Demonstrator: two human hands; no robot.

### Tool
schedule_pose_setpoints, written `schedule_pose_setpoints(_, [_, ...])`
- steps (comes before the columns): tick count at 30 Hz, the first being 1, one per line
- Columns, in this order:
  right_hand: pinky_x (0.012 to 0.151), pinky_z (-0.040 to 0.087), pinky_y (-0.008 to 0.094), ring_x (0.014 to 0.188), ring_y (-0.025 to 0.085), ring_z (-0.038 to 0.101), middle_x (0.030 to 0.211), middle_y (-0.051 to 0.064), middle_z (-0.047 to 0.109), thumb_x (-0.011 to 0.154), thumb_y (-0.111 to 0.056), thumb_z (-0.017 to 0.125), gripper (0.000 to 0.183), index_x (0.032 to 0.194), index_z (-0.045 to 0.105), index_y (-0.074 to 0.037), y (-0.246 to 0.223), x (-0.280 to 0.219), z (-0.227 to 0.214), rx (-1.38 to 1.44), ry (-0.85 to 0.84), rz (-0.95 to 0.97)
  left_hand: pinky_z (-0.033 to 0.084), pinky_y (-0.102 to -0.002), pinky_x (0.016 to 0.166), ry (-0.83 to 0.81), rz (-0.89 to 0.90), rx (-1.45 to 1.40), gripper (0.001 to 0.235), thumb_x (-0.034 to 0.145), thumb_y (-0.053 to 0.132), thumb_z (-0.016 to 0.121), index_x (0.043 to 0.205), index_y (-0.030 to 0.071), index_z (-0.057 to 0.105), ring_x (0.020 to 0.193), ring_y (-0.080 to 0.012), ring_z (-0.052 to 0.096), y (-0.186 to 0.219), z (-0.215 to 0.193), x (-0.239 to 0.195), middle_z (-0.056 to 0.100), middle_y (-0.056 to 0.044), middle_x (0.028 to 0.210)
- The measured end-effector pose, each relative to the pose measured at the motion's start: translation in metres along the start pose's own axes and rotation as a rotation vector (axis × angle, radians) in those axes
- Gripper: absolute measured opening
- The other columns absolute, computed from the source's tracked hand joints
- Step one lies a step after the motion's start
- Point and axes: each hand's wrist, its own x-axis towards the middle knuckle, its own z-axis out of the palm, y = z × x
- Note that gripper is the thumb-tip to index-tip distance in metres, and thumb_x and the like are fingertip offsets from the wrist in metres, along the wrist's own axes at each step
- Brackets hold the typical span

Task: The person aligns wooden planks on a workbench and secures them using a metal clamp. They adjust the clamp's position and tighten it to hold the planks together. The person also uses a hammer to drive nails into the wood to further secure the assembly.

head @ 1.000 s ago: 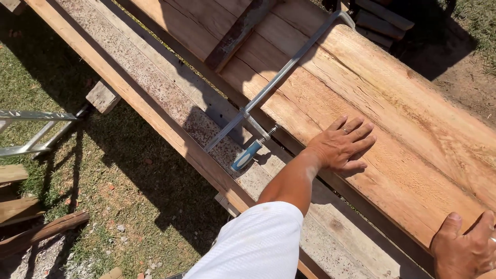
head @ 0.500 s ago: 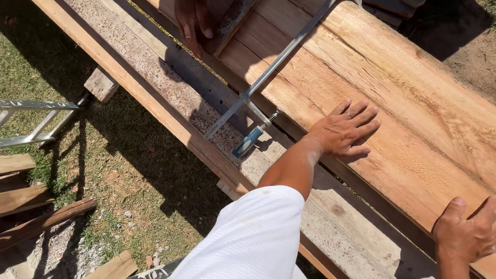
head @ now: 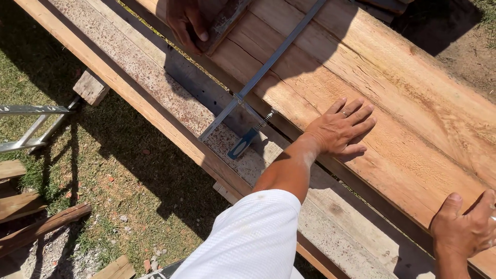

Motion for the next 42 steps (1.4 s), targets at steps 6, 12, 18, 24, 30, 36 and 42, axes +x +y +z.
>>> schedule_pose_setpoints(6, [0.08, 0.036, 0.068, 0.099, 0.061, 0.056, 0.117, 0.044, 0.066, 0.107, -0.022, 0.066, 0.051, 0.148, 0.053, 0.005, -0.004, 0.001, -0.004, -0.009, -0.007, -0.005, 0.026, -0.054, 0.123, -0.05, 0.002, -0.057, 0.077, 0.094, 0.075, 0.038, 0.151, 0.024, 0.044, 0.15, -0.0304, 0.036, 0.0, -0.009, 0.001, 0.035, -0.005, 0.162])
schedule_pose_setpoints(12, [0.094, 0.025, 0.069, 0.117, 0.065, 0.049, 0.147, 0.041, 0.053, 0.106, -0.022, 0.068, 0.057, 0.15, 0.059, 0.013, -0.001, 0.0, -0.002, 0.047, 0.054, -0.058, 0.024, -0.055, 0.123, -0.108, 0.007, -0.036, 0.08, 0.095, 0.076, 0.034, 0.154, 0.023, 0.04, 0.152, -0.0303, 0.031, -0.001, -0.013, 0.002, 0.031, -0.005, 0.164])
schedule_pose_setpoints(18, [0.102, 0.019, 0.068, 0.13, 0.062, 0.039, 0.154, 0.038, 0.046, 0.105, -0.019, 0.067, 0.057, 0.149, 0.061, 0.017, 0.002, -0.002, 0.0, 0.105, 0.064, -0.086, 0.027, -0.054, 0.122, -0.054, 0.013, -0.036, 0.078, 0.094, 0.075, 0.036, 0.151, 0.023, 0.043, 0.15, -0.0307, 0.037, -0.001, -0.011, 0.001, 0.036, -0.006, 0.162])
schedule_pose_setpoints(24, [0.101, 0.024, 0.07, 0.132, 0.06, 0.039, 0.153, 0.043, 0.049, 0.103, -0.017, 0.067, 0.056, 0.146, 0.063, 0.019, 0.005, -0.003, 0.003, 0.07, 0.122, -0.152, 0.032, -0.055, 0.121, 0.037, 0.006, -0.047, 0.074, 0.091, 0.073, 0.041, 0.145, 0.023, 0.049, 0.148, -0.0316, 0.04, 0.0, -0.012, -0.001, 0.042, -0.006, 0.159])
schedule_pose_setpoints(30, [0.099, 0.025, 0.069, 0.129, 0.06, 0.042, 0.151, 0.041, 0.05, 0.104, -0.015, 0.069, 0.051, 0.144, 0.062, 0.016, 0.004, -0.003, 0.002, 0.062, 0.127, -0.165, 0.027, -0.054, 0.123, -0.032, -0.002, -0.055, 0.077, 0.092, 0.074, 0.039, 0.15, 0.022, 0.044, 0.15, -0.0311, 0.038, 0.0, -0.01, 0.0, 0.037, -0.006, 0.162])
schedule_pose_setpoints(36, [0.105, 0.018, 0.069, 0.14, 0.055, 0.032, 0.155, 0.042, 0.045, 0.104, -0.016, 0.065, 0.053, 0.145, 0.061, 0.017, 0.0, 0.0, -0.001, 0.107, 0.057, -0.076, 0.033, -0.054, 0.12, 0.054, 0.014, -0.027, 0.074, 0.091, 0.074, 0.043, 0.145, 0.023, 0.05, 0.145, -0.0315, 0.044, 0.0, -0.007, 0.0, 0.043, -0.006, 0.158])
schedule_pose_setpoints(42, [0.101, 0.022, 0.07, 0.138, 0.053, 0.032, 0.154, 0.04, 0.045, 0.101, -0.022, 0.061, 0.059, 0.149, 0.06, 0.011, -0.005, 0.002, -0.002, 0.07, 0.037, -0.01, 0.029, -0.056, 0.122, 0.057, 0.018, -0.058, 0.076, 0.092, 0.073, 0.039, 0.147, 0.021, 0.048, 0.147, -0.0334, 0.042, -0.001, -0.007, -0.001, 0.042, -0.008, 0.159])
